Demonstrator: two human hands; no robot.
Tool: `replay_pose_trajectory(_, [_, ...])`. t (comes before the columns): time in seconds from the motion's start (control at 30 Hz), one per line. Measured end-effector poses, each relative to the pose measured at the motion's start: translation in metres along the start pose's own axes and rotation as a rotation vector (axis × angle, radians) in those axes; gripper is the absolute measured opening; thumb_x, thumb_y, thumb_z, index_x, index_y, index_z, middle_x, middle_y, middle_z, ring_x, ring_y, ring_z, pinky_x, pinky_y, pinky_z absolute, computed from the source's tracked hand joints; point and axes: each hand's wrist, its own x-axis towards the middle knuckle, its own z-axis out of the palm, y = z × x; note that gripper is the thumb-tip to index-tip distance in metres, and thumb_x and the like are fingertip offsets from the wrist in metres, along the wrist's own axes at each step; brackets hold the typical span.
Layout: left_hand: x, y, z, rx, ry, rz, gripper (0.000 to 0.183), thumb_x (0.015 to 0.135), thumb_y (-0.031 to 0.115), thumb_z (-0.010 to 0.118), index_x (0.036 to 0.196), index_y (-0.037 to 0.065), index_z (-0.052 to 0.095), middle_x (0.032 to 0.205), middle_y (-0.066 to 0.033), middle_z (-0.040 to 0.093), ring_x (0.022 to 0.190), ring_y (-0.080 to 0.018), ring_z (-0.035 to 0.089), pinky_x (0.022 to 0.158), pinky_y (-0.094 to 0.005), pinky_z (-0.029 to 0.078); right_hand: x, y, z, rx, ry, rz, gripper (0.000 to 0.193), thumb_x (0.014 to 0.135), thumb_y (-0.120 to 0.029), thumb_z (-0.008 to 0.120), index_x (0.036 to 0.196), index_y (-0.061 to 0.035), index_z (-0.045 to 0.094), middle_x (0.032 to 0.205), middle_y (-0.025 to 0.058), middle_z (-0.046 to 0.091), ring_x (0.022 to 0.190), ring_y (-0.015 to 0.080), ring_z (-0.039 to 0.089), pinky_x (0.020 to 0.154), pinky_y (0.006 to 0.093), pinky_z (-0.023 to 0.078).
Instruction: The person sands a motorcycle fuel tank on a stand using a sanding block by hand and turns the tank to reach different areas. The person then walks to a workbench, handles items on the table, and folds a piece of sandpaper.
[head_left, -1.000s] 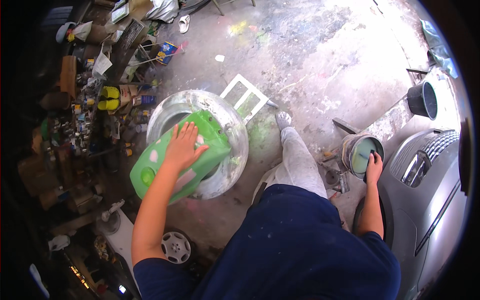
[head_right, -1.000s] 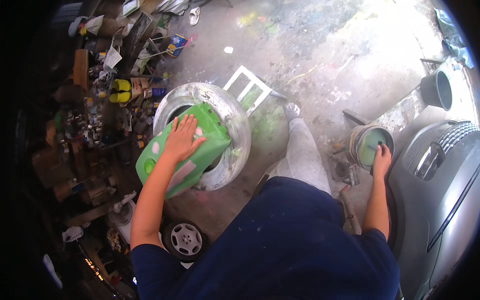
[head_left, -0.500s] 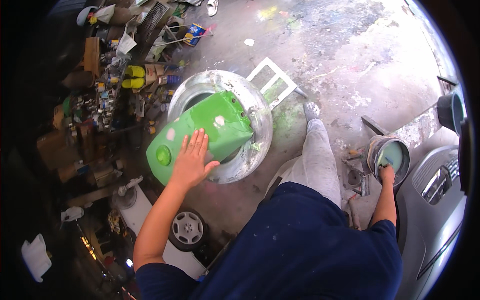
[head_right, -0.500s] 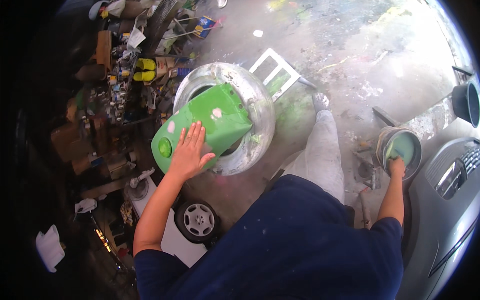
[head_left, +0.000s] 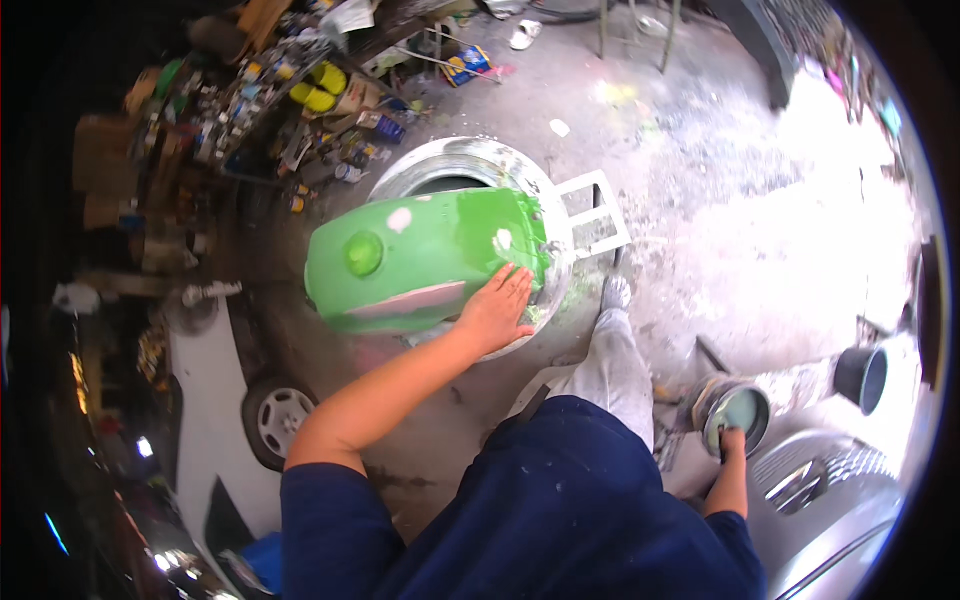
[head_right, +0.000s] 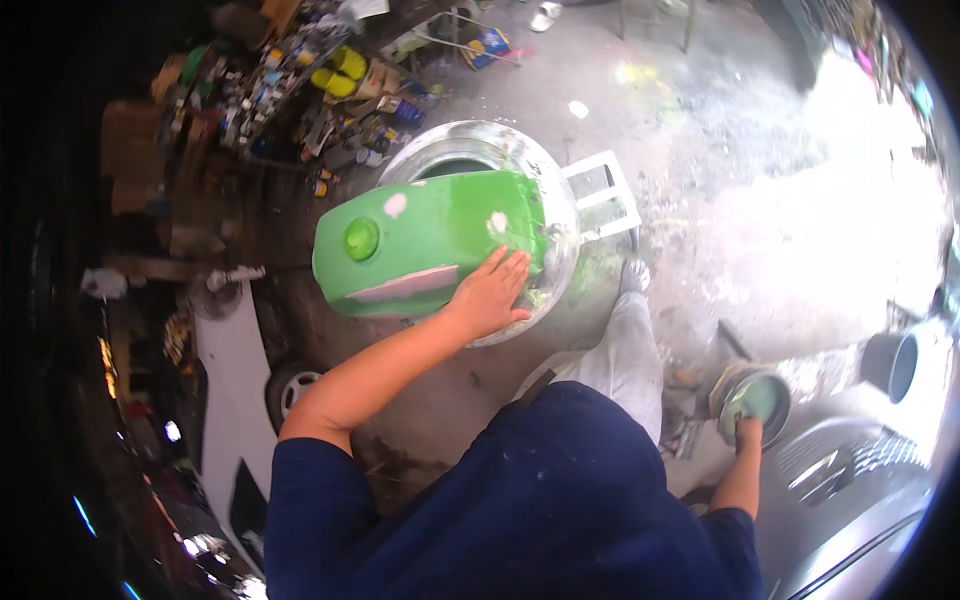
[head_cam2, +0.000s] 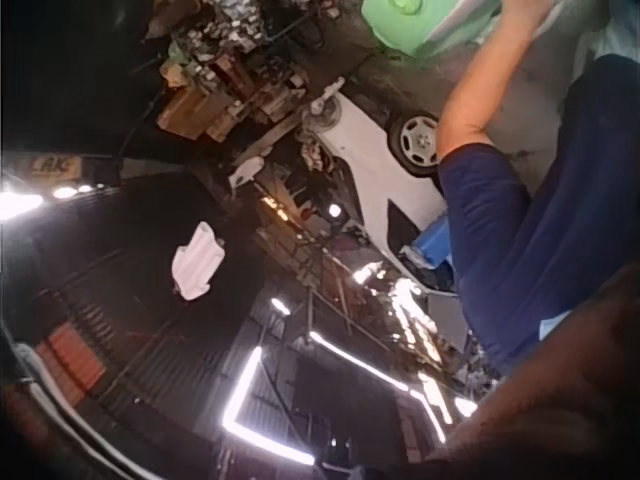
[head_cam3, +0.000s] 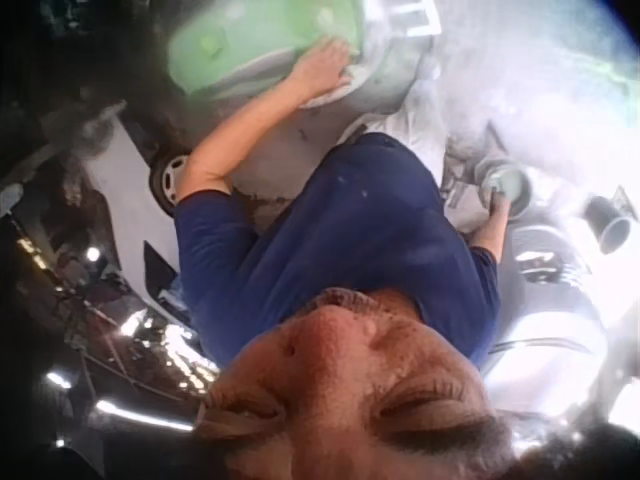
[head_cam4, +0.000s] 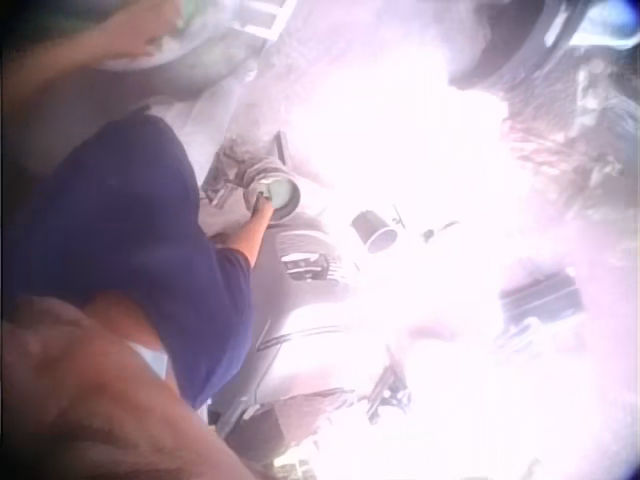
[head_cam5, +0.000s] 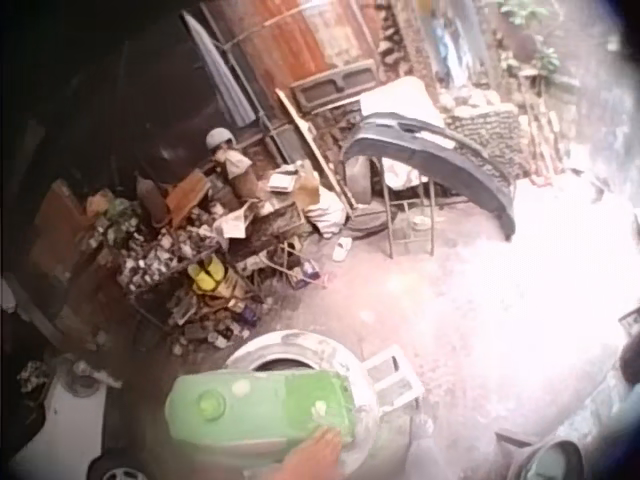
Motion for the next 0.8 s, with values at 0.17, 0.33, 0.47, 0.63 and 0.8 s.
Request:
replay_pose_trajectory(0.17, [-0.047,-0.015,-0.014,-0.099,0.130,-0.111,0.081,0.099,0.063,0.048,0.146,-0.003,0.053,0.161,-0.0144,0.043,0.154,-0.0267,0.032,0.129,-0.0503,0.015,-0.012,0.004,-0.062,-0.354,-0.104,0.067,0.042,0.087,-0.034,0.071,0.104,0.0042,0.074,0.108,0.0300,0.072,0.108,0.0463,0.068,0.095,0.0513,0.053])
replay_pose_trajectory(0.33, [-0.061,-0.003,-0.016,-0.331,0.336,-0.382,0.075,0.098,0.056,0.056,0.144,-0.004,0.054,0.157,-0.0172,0.048,0.152,-0.0300,0.033,0.128,-0.0510,0.018,-0.025,-0.011,-0.103,-0.526,-0.036,-0.048,0.043,0.088,-0.039,0.076,0.095,0.0029,0.077,0.098,0.0252,0.076,0.102,0.0368,0.074,0.085,0.0456,0.057])
replay_pose_trajectory(0.47, [-0.057,0.012,-0.015,-0.508,0.433,-0.570,0.074,0.100,0.054,0.055,0.143,-0.006,0.053,0.156,-0.0204,0.048,0.152,-0.0332,0.034,0.127,-0.0525,0.017,-0.031,-0.095,-0.154,-0.196,0.089,0.102,0.046,0.086,-0.038,0.078,0.095,0.0078,0.075,0.097,0.0264,0.076,0.098,0.0390,0.074,0.081,0.0451,0.057])
replay_pose_trajectory(0.63, [-0.047,0.010,-0.042,-0.737,0.538,-0.566,0.066,0.101,0.049,0.056,0.143,-0.002,0.055,0.157,-0.0238,0.045,0.150,-0.0400,0.035,0.126,-0.0542,0.021,0.006,-0.143,-0.179,-0.166,0.229,-0.106,0.042,0.089,-0.032,0.072,0.093,0.0094,0.070,0.088,0.0275,0.073,0.085,0.0374,0.072,0.075,0.0472,0.053])
replay_pose_trajectory(0.8, [-0.076,0.001,-0.058,-0.844,0.653,-0.591,0.058,0.101,0.043,0.058,0.142,0.002,0.058,0.156,-0.0239,0.046,0.150,-0.0417,0.035,0.122,-0.0557,0.028,0.053,-0.241,-0.159,-0.263,0.209,-0.354,0.042,0.092,-0.037,0.068,0.088,0.0055,0.068,0.085,0.0267,0.072,0.084,0.0421,0.071,0.075,0.0500,0.053])
